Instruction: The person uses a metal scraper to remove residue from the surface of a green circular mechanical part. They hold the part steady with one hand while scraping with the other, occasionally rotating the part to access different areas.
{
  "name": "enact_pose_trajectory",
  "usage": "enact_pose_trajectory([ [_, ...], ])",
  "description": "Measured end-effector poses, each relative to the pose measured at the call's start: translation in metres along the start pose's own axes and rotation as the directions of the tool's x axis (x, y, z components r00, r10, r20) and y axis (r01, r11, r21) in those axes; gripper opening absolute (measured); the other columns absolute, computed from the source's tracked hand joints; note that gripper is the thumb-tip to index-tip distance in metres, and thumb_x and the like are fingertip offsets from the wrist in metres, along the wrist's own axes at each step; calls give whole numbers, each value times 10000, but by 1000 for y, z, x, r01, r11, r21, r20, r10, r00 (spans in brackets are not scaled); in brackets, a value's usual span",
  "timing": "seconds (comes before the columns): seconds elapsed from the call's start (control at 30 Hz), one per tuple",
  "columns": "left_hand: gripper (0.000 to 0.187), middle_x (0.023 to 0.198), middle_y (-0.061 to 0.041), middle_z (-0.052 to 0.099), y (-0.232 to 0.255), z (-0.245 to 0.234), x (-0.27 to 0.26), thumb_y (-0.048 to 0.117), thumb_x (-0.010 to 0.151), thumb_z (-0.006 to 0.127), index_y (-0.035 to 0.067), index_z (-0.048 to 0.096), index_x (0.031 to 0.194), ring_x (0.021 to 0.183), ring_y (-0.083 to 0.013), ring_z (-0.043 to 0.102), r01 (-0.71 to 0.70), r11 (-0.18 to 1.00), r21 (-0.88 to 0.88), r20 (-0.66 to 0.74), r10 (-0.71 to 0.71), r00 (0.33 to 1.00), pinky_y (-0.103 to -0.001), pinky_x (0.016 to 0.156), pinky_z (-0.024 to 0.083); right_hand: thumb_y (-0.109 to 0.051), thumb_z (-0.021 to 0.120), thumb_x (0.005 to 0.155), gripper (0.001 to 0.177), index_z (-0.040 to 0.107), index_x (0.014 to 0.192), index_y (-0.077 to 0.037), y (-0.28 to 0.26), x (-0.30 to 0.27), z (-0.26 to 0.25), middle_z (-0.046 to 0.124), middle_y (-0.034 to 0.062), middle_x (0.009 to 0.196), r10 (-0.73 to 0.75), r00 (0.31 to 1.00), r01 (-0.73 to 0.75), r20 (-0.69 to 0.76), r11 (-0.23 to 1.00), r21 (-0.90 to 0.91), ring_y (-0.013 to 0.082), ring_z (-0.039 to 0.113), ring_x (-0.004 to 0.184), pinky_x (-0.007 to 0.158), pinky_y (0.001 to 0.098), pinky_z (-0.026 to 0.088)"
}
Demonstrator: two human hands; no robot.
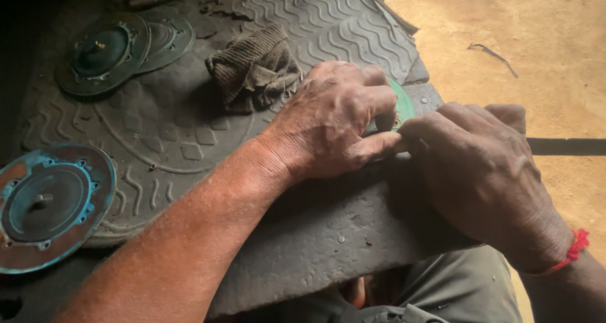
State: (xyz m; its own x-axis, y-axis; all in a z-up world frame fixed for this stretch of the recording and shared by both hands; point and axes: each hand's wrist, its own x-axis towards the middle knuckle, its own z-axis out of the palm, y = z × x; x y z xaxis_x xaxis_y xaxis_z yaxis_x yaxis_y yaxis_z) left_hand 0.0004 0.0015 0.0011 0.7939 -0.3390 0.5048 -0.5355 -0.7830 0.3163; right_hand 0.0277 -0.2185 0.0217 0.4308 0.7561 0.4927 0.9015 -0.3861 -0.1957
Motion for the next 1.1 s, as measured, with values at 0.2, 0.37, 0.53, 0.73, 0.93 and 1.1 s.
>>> enact_pose_trajectory([
  [0.2, 319, 996, -81, 667, 1, -1, 0, 382, 813, 819, 92, 725, 907, 989, -299, 647, -16, 1000, -18, -37, 15, 999, -487, 944, 463, -20, 654, 879, 178, 667, 1046, -77, 0, 1, 0, 640, 103, 873, 21, 1000, -21, 16, 1000, 5, 292, 644, 830, 741, 432, 496],
  [0.37, 311, 1010, -78, 688, 4, -6, 0, 368, 795, 822, 89, 739, 905, 1019, -294, 650, 62, 993, -98, 30, -60, 998, -475, 956, 470, -54, 677, 870, 185, 697, 1046, -105, 0, 1, -1, 648, 65, 830, 66, 998, -65, 5, 996, -59, 270, 651, 811, 768, 454, 487],
  [0.53, 291, 1166, -90, 697, -4, -14, 1, 317, 812, 792, 91, 750, 991, 1155, -285, 641, 86, 979, -184, 27, -83, 996, -434, 1008, 502, -86, 685, 957, 92, 727, 1032, -115, 6, -3, -2, 720, 80, 978, 185, 972, -194, -144, 980, -52, 276, 695, 857, 758, 395, 539],
  [0.73, 276, 1105, -72, 715, -17, -23, -1, 288, 782, 782, 96, 776, 980, 1104, -249, 669, 225, 942, -249, 129, -197, 972, -382, 965, 525, -112, 694, 952, 88, 753, 1017, -127, 20, 0, -2, 741, 65, 954, 181, 974, -189, -135, 981, -48, 238, 725, 797, 688, 350, 563],
  [0.93, 206, 1015, -80, 714, -18, -20, 4, 281, 857, 758, 87, 763, 926, 1022, -268, 680, 240, 961, -135, 37, -237, 971, -399, 917, 536, -114, 719, 937, 64, 748, 993, -125, 23, 0, -2, 739, 64, 938, 179, 974, -187, -142, 981, -48, 255, 727, 801, 691, 361, 568],
  [1.1, 232, 887, -87, 682, -20, -13, 5, 308, 860, 761, 81, 711, 843, 924, -301, 667, 337, 937, 91, -80, -330, 940, -461, 819, 516, -127, 736, 915, 45, 744, 958, -118, 36, 4, -4, 734, 70, 910, 205, 970, -211, -129, 977, -31, 244, 725, 758, 653, 358, 563],
])
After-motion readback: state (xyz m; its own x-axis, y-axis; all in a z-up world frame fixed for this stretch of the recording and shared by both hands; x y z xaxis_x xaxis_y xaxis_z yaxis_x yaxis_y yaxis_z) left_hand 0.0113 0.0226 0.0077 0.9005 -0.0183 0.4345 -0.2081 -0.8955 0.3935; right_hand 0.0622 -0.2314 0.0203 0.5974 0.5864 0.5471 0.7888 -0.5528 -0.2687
